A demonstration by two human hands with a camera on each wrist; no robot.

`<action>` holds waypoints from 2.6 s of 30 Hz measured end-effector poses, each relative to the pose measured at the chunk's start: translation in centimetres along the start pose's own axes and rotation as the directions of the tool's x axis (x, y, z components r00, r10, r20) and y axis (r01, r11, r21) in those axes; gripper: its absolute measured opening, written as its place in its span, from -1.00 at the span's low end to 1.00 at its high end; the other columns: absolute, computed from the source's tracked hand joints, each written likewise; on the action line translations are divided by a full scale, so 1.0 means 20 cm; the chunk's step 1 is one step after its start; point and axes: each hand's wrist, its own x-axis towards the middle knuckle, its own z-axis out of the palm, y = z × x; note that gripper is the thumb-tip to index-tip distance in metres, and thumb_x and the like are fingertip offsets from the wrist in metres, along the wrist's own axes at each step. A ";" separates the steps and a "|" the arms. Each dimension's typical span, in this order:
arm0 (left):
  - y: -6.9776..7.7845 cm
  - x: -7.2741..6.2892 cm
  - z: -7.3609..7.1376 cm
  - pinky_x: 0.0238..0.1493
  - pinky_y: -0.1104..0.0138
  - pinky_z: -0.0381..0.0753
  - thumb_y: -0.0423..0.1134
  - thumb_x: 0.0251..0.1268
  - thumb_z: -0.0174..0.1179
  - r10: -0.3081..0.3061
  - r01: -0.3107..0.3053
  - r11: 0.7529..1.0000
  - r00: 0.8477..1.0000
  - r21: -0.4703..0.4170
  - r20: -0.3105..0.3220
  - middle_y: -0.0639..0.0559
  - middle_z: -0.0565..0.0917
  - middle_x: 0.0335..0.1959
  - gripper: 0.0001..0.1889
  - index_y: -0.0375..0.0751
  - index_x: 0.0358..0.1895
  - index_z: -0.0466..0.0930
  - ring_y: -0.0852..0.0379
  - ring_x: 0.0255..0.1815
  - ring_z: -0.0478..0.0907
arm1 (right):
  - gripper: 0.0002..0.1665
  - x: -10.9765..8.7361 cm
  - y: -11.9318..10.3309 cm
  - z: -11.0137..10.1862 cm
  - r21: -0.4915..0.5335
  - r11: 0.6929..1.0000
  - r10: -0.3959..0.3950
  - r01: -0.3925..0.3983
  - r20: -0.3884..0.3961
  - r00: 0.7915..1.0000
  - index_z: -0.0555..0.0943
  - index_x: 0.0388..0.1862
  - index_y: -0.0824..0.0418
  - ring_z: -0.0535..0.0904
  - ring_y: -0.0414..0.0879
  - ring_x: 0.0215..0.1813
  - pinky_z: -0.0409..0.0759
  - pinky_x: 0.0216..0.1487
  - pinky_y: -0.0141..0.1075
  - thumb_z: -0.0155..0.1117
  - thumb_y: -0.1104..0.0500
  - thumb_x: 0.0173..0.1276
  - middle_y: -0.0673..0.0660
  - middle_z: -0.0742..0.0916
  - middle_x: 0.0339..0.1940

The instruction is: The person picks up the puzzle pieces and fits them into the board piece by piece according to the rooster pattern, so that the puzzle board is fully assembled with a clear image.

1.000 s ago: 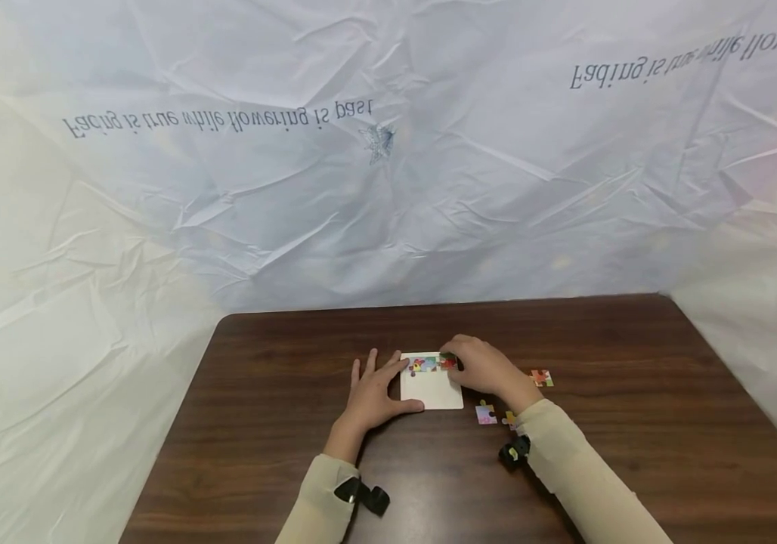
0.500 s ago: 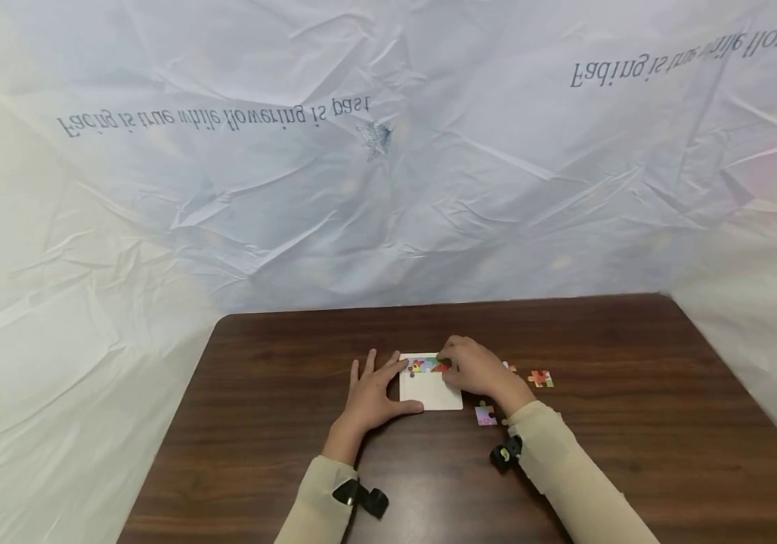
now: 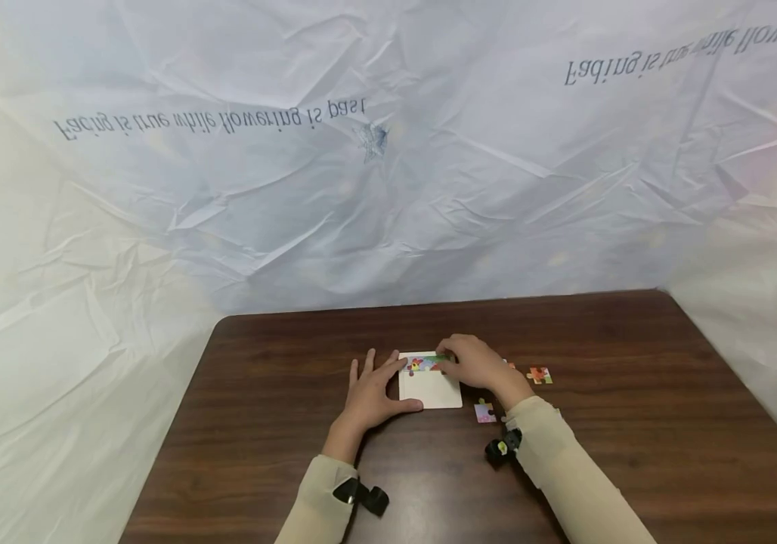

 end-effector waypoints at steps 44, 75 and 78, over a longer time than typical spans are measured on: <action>-0.01 -0.01 -0.01 0.60 -0.36 -0.36 0.37 0.18 0.45 0.017 -0.016 0.999 1.000 -0.043 0.015 -0.02 0.29 0.65 -0.04 0.03 0.60 0.41 -0.38 0.72 -0.16 | -0.84 -0.21 0.09 -0.11 -0.109 0.993 0.050 -0.049 0.010 0.999 0.76 -0.09 0.19 0.66 0.03 -0.08 0.71 -0.05 0.01 0.45 0.34 0.38 0.12 0.73 -0.07; -0.04 -0.03 -0.04 0.59 -0.36 -0.43 0.28 0.17 0.52 0.042 -0.036 0.994 0.997 -0.107 0.059 0.00 0.23 0.68 0.00 -0.04 0.63 0.35 -0.34 0.73 -0.22 | -0.74 0.05 -0.20 0.16 -0.019 0.987 -0.160 0.162 0.097 0.982 0.78 0.02 0.27 0.61 -0.09 -0.13 0.58 -0.16 -0.17 0.33 0.43 0.42 0.14 0.74 -0.05; -0.03 -0.01 -0.05 0.60 -0.34 -0.43 0.27 0.17 0.52 0.049 -0.043 0.993 0.997 -0.106 0.055 0.01 0.23 0.68 0.00 -0.03 0.63 0.35 -0.34 0.74 -0.22 | -0.73 0.06 -0.20 0.15 -0.030 0.988 -0.150 0.153 0.103 0.983 0.78 0.06 0.29 0.66 0.01 -0.02 0.68 -0.03 -0.08 0.33 0.41 0.44 0.17 0.74 0.00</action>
